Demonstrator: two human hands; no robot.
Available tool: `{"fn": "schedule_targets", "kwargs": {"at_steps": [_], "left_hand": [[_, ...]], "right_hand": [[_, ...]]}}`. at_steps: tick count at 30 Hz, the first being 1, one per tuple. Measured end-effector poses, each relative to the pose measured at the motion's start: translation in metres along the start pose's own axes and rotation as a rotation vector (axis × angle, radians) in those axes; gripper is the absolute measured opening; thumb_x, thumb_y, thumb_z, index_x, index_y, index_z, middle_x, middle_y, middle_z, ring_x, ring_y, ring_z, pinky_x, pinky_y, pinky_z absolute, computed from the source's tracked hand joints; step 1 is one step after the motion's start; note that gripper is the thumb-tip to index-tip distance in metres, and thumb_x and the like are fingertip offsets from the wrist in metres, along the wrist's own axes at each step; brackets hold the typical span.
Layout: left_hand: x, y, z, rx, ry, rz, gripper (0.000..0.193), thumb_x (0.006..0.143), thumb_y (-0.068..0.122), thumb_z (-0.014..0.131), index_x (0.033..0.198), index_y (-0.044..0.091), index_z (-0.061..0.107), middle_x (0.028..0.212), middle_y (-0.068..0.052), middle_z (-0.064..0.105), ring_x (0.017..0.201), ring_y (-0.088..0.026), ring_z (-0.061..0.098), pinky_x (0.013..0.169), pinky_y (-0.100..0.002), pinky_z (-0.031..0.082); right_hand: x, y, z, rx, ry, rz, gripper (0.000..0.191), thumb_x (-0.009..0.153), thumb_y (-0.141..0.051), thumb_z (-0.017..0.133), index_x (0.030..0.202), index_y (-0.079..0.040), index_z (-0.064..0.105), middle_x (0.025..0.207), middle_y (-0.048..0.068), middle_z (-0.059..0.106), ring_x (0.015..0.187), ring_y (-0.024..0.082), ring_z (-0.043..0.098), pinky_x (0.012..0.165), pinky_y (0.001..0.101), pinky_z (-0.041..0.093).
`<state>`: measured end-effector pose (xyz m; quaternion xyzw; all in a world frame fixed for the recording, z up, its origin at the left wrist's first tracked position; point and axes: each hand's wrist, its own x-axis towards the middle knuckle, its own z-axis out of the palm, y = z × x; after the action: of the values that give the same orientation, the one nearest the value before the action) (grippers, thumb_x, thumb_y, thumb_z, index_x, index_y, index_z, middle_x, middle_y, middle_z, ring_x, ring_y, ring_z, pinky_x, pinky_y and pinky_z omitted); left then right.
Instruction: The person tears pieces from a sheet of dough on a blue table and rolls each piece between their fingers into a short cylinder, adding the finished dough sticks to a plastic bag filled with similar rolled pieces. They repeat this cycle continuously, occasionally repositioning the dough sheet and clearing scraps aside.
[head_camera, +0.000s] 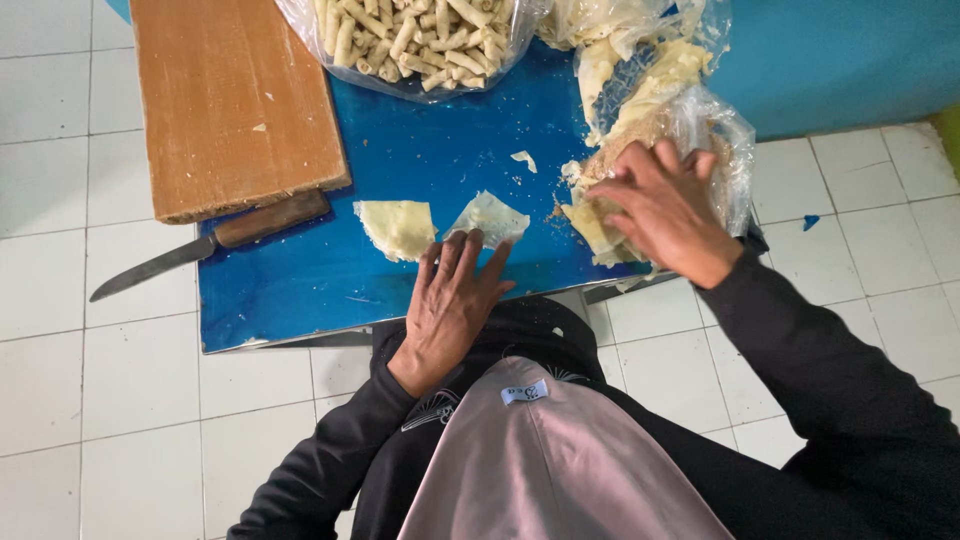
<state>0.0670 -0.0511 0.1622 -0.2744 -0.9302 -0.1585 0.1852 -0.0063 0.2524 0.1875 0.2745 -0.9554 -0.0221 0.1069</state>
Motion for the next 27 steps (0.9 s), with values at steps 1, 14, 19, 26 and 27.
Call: {"fn": "schedule_targets", "kwargs": {"at_steps": [1,14,19,26,27], "left_hand": [[0.0,-0.001,0.0,0.0,0.011,0.005,0.053,0.097,0.036,0.066,0.143,0.013,0.055,0.133,-0.016,0.052,0.128,-0.034,0.049,0.106,-0.049,0.039],[0.013,0.01,0.01,-0.141,0.039,0.075,0.051,0.096,0.028,0.069,0.142,0.01,0.055,0.143,-0.013,0.053,0.135,-0.034,0.046,0.108,-0.048,0.04],[0.044,0.037,0.034,-0.216,0.021,0.246,0.06,0.091,0.029,0.068,0.145,0.009,0.052,0.145,-0.008,0.055,0.138,-0.03,0.045,0.105,-0.046,0.04],[0.075,0.052,0.054,-0.653,0.088,0.055,0.034,0.097,0.029,0.068,0.122,0.007,0.065,0.114,-0.01,0.066,0.11,-0.027,0.061,0.089,-0.038,0.052],[0.08,0.054,0.058,-0.833,0.031,-0.044,0.029,0.099,0.03,0.067,0.117,0.006,0.066,0.106,-0.01,0.068,0.098,-0.023,0.065,0.081,-0.035,0.053]], "right_hand": [[0.001,-0.003,0.003,-0.013,0.014,-0.003,0.03,0.081,-0.033,0.082,0.11,-0.031,0.078,0.111,-0.004,0.051,0.114,0.02,0.042,0.09,0.045,0.025],[-0.041,-0.024,-0.029,-0.199,-0.052,0.059,0.031,0.074,-0.034,0.084,0.099,-0.017,0.078,0.11,-0.003,0.05,0.113,0.019,0.043,0.09,0.044,0.025],[-0.045,-0.016,-0.022,-0.117,-0.06,0.134,0.014,0.084,-0.026,0.082,0.095,-0.019,0.077,0.107,-0.003,0.047,0.112,0.021,0.041,0.09,0.0446,0.025],[-0.032,0.012,-0.058,0.375,-0.025,0.086,0.012,0.091,-0.015,0.073,0.097,-0.008,0.064,0.123,0.003,0.069,0.11,0.021,0.064,0.088,0.0425,0.054],[-0.029,0.008,-0.058,0.437,-0.1,0.157,0.013,0.092,-0.014,0.072,0.1,-0.008,0.063,0.119,0.004,0.07,0.102,0.02,0.067,0.082,0.0389,0.056]]}}
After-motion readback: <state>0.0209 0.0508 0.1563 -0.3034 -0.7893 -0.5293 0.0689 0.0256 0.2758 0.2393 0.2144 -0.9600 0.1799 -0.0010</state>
